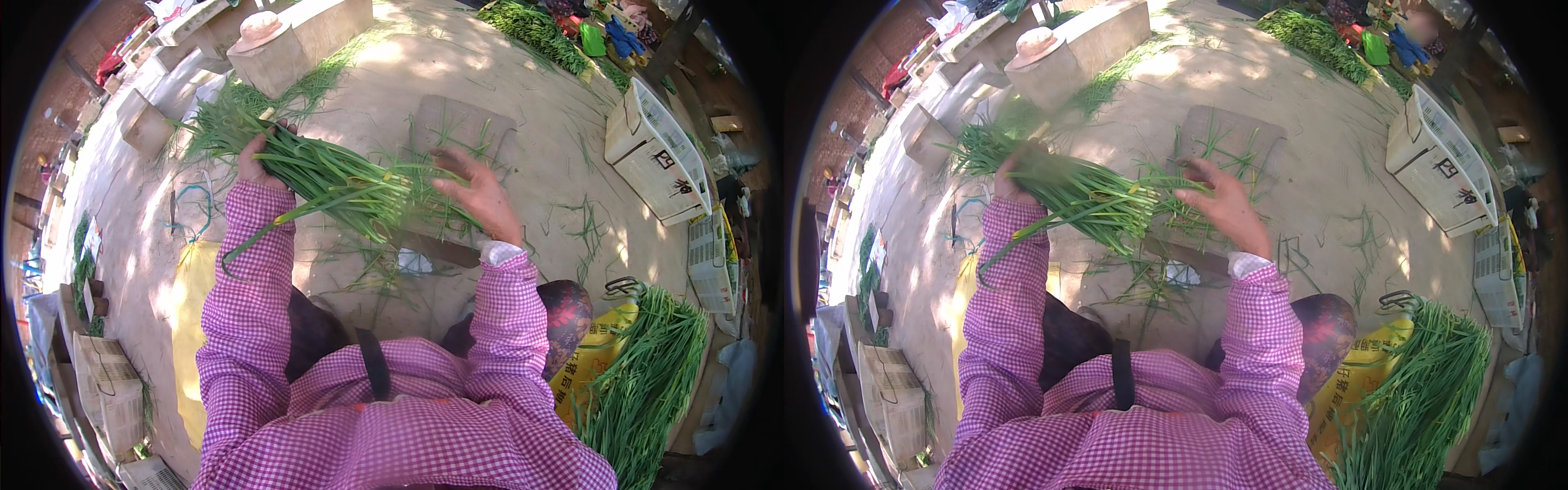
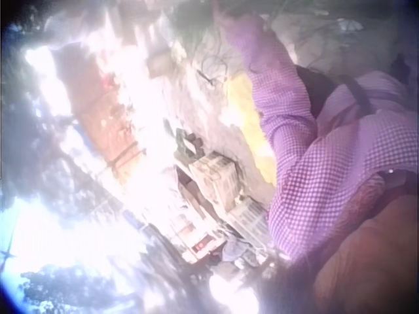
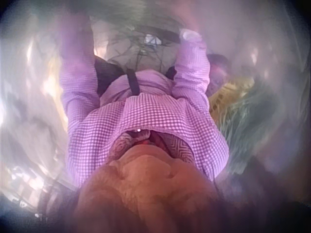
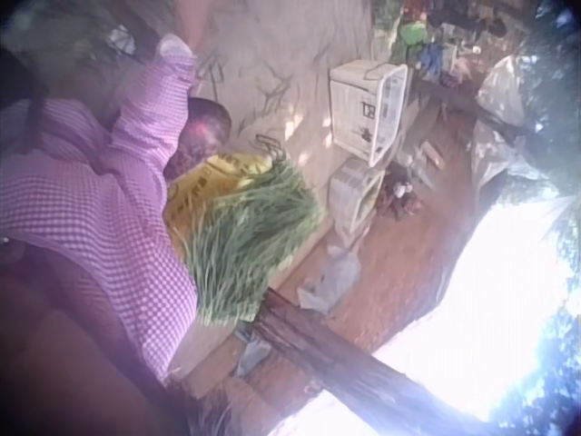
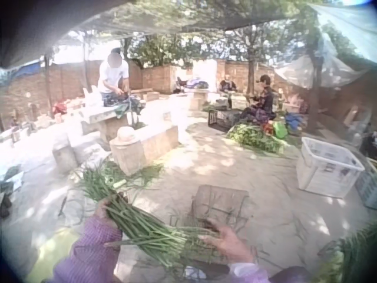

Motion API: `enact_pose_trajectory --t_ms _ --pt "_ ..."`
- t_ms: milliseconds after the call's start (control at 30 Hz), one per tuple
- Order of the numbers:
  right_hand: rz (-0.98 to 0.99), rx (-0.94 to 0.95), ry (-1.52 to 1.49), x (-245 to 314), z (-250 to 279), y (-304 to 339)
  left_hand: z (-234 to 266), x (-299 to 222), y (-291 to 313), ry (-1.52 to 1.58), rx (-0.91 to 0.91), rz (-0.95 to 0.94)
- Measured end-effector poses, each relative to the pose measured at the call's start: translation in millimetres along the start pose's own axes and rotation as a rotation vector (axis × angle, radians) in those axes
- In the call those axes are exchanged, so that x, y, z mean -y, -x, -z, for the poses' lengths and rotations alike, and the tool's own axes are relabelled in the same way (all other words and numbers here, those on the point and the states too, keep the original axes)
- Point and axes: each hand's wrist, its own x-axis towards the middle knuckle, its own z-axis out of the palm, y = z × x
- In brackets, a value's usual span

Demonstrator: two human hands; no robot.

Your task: The person sorts a bundle of green stalks by hand, pulling out individual damaged or yellowed leaves and placing the cleaned bundle onto a larger pile of vegetables.

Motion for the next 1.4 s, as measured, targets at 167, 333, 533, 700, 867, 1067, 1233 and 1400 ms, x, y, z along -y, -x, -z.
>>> enact_pose_trajectory --t_ms 167,333,533,700,867,1067,1233,1400 --pt "0.300 0.154 0.526 20.8 -61.6 -4.7 32.5 1.9 7.8 -0.053 -0.323 -0.003" --pt "0.236 0.166 0.307 17.1 -121.0 -7.3 38.4 13.0 14.2 -0.155 -0.263 0.040" --pt "-0.094 0.032 -0.096 -10.7 -123.1 -15.7 20.7 11.7 31.8 -0.044 0.063 0.001" --pt "-0.108 0.106 -0.196 -12.7 -125.7 -19.1 20.8 0.4 46.9 -0.332 -0.092 0.105" --pt "-0.203 0.080 -0.437 -32.7 -140.0 -25.8 31.2 -3.7 48.5 -0.247 -0.167 0.052" --pt "-0.198 -0.091 -1.063 -17.7 -112.2 -35.2 47.1 -13.5 42.7 -0.187 -0.239 -0.104" --pt "-0.202 -0.287 -1.200 -28.6 -76.9 -36.6 46.4 -27.0 41.1 -0.161 -0.169 -0.082" --pt "-0.126 -0.362 -1.353 -53.8 -38.1 -32.5 50.5 -43.3 39.6 -0.319 -0.258 -0.048"
